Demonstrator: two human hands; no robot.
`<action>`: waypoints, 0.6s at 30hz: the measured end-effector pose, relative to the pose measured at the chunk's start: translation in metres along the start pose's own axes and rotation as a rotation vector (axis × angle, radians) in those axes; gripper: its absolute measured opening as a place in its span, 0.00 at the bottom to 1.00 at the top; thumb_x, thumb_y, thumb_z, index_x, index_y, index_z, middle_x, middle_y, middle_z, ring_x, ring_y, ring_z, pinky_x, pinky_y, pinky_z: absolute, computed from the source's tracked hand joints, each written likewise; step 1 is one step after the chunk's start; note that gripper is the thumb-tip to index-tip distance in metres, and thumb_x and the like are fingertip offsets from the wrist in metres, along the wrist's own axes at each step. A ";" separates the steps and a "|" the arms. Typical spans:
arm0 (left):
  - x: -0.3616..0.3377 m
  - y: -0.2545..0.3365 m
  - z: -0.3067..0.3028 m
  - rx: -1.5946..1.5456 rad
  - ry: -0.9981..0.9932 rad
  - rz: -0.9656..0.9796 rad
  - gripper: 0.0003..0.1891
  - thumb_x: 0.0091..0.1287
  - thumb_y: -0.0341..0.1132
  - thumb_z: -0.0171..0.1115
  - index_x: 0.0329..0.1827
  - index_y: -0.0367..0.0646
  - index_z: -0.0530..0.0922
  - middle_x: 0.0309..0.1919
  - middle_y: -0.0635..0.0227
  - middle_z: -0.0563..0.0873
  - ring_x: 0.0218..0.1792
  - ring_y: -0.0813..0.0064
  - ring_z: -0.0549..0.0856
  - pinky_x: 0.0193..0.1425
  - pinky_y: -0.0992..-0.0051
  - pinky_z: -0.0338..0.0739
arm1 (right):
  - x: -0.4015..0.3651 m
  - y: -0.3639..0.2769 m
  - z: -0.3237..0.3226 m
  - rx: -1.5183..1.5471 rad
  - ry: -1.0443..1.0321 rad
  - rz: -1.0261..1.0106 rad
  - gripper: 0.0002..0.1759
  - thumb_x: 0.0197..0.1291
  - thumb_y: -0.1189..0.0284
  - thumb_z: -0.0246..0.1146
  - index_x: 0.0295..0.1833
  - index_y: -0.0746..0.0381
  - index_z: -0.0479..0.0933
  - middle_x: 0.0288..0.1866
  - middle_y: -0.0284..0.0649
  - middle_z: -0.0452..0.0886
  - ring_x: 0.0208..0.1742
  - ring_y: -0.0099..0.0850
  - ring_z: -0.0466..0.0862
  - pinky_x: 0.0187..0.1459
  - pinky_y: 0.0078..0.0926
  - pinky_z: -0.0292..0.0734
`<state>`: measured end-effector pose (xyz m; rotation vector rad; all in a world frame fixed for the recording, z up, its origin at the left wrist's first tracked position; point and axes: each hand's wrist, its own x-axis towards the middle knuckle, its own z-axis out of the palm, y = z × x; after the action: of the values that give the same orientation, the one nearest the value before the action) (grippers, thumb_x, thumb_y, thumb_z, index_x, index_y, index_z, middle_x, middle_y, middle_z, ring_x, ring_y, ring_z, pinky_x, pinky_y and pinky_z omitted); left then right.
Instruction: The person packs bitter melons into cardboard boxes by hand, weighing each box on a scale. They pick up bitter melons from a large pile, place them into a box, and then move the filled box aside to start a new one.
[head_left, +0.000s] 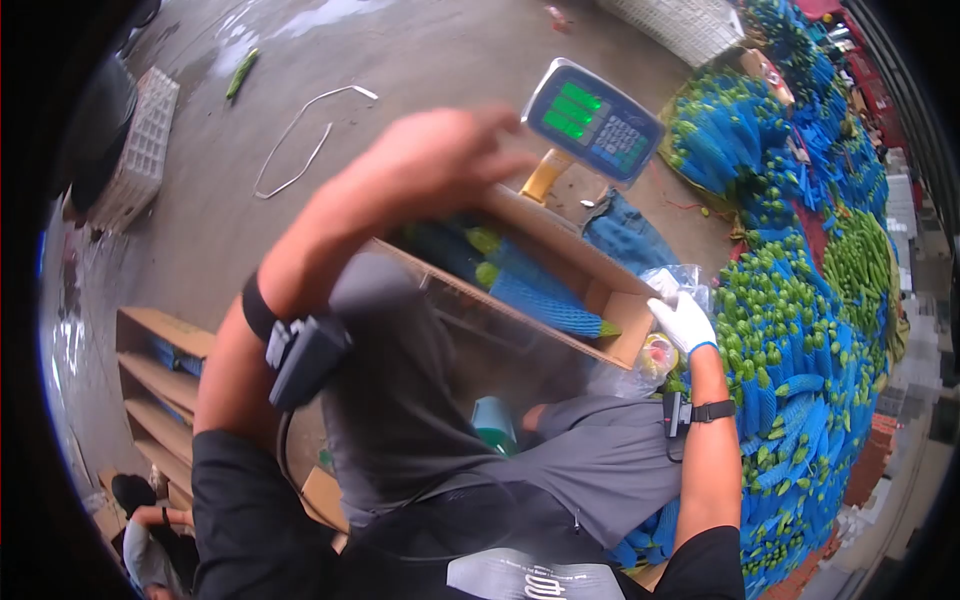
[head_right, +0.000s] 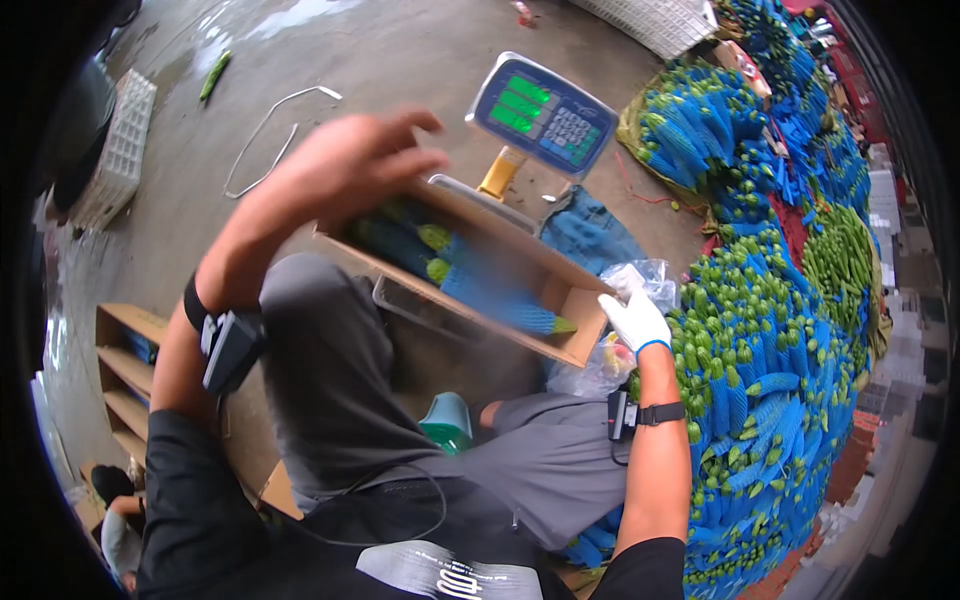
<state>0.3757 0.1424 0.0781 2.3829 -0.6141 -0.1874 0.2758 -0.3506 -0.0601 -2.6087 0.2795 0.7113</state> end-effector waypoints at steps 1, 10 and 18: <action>-0.008 -0.020 -0.005 0.012 0.145 -0.146 0.24 0.79 0.52 0.64 0.65 0.42 0.82 0.42 0.54 0.93 0.44 0.54 0.92 0.50 0.59 0.85 | 0.004 0.012 0.013 -0.001 -0.013 -0.016 0.36 0.68 0.49 0.70 0.69 0.67 0.80 0.61 0.57 0.89 0.62 0.50 0.89 0.63 0.42 0.82; -0.137 -0.121 0.120 -0.696 -0.247 -0.895 0.43 0.72 0.77 0.60 0.46 0.36 0.91 0.37 0.67 0.90 0.42 0.74 0.86 0.52 0.65 0.83 | 0.013 0.099 0.098 0.105 -0.009 0.109 0.29 0.70 0.53 0.68 0.52 0.74 0.85 0.45 0.55 0.91 0.45 0.44 0.90 0.48 0.44 0.84; -0.118 -0.128 0.200 -1.019 0.049 -0.808 0.35 0.73 0.64 0.58 0.45 0.32 0.90 0.42 0.52 0.93 0.49 0.56 0.88 0.58 0.56 0.79 | 0.017 0.080 0.068 0.019 0.120 0.023 0.30 0.69 0.59 0.66 0.59 0.78 0.80 0.54 0.63 0.88 0.53 0.55 0.87 0.57 0.50 0.80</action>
<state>0.2634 0.1706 -0.1601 1.4820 0.4442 -0.6120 0.2365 -0.3933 -0.1497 -2.6378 0.3515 0.5576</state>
